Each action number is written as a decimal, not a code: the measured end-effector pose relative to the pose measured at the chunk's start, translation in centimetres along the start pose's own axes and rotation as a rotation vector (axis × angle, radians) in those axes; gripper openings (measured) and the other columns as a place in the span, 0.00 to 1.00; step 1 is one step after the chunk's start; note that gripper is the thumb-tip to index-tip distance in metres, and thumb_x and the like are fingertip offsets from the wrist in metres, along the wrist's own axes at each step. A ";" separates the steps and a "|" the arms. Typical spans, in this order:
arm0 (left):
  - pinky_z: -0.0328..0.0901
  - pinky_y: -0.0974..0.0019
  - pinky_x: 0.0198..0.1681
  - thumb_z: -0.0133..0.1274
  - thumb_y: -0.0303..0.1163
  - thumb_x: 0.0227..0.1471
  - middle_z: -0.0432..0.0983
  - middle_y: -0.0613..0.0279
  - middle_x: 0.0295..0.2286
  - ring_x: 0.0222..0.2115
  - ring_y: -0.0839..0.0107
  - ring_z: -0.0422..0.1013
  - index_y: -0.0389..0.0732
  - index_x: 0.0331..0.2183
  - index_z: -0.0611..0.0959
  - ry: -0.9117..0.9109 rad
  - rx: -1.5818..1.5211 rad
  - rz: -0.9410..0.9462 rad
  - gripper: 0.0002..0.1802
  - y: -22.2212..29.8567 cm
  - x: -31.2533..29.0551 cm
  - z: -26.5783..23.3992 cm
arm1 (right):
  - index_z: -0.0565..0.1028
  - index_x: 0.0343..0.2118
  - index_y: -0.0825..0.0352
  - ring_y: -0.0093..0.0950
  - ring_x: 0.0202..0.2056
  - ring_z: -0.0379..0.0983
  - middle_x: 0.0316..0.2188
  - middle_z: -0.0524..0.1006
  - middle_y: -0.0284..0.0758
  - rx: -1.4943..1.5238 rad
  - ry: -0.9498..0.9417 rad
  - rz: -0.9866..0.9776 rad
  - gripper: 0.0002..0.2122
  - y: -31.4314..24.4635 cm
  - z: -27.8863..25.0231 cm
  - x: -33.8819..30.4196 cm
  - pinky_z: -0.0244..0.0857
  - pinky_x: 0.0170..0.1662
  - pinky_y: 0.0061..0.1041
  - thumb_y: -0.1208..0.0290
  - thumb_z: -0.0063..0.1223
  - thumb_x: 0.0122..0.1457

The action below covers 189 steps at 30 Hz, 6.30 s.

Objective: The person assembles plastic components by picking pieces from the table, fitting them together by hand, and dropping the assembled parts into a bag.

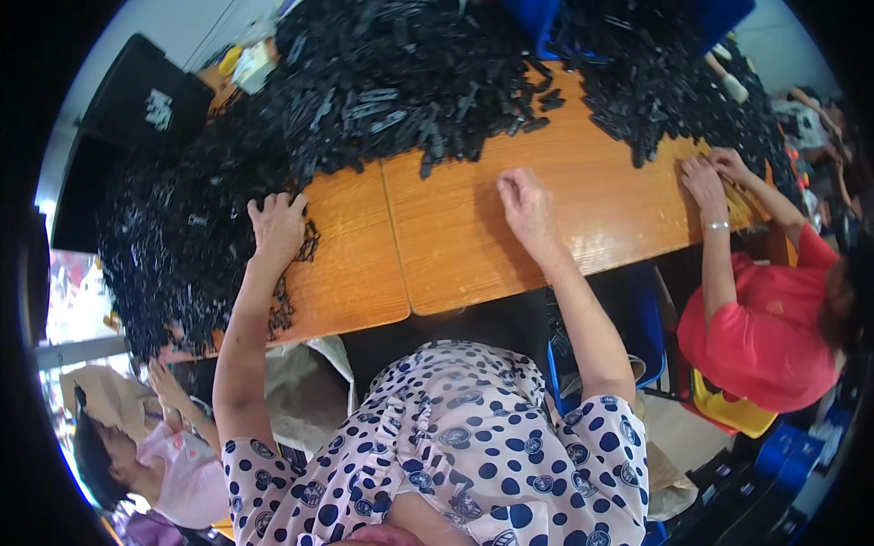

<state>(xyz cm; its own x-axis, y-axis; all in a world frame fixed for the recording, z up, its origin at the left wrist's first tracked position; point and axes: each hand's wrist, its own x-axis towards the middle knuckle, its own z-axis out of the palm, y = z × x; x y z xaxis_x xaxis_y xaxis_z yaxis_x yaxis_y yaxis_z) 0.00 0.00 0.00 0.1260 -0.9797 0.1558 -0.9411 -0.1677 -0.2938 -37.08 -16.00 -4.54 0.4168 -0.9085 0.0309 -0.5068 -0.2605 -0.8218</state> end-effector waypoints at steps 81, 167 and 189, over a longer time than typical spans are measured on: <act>0.56 0.57 0.49 0.53 0.27 0.45 0.73 0.58 0.39 0.44 0.60 0.67 0.41 0.39 0.76 0.017 -0.498 -0.840 0.14 3.0 -28.4 -2.8 | 0.69 0.48 0.51 0.35 0.34 0.69 0.32 0.65 0.39 -0.808 -0.081 -0.895 0.22 -13.4 14.7 7.4 0.70 0.31 0.29 0.80 0.49 0.50; 0.66 0.74 0.28 0.44 0.30 0.58 0.73 0.67 0.26 0.24 0.80 0.68 0.36 0.40 0.77 -0.064 -2.131 -0.433 0.11 11.8 -10.1 0.3 | 0.70 0.34 0.68 0.19 0.21 0.70 0.24 0.73 0.31 0.472 -0.561 -0.009 0.04 -9.5 5.2 -4.5 0.65 0.24 0.17 0.78 0.52 0.57; 0.60 0.75 0.23 0.55 0.33 0.51 0.71 0.69 0.20 0.21 0.82 0.66 0.39 0.26 0.77 0.162 -1.871 -0.721 0.08 10.2 -13.1 -0.6 | 0.71 0.42 0.71 0.39 0.34 0.71 0.33 0.71 0.43 -0.111 -0.431 -0.827 0.13 -14.6 12.7 -8.7 0.66 0.36 0.27 0.86 0.50 0.52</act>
<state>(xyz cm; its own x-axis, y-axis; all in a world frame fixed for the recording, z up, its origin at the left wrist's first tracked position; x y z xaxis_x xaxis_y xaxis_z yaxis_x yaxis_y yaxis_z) -11.39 11.17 -4.46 0.6339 -0.7629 -0.1273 0.1431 -0.0460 0.9886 -23.75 -0.14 -0.07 0.9089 -0.2275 0.3495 0.0155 -0.8190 -0.5735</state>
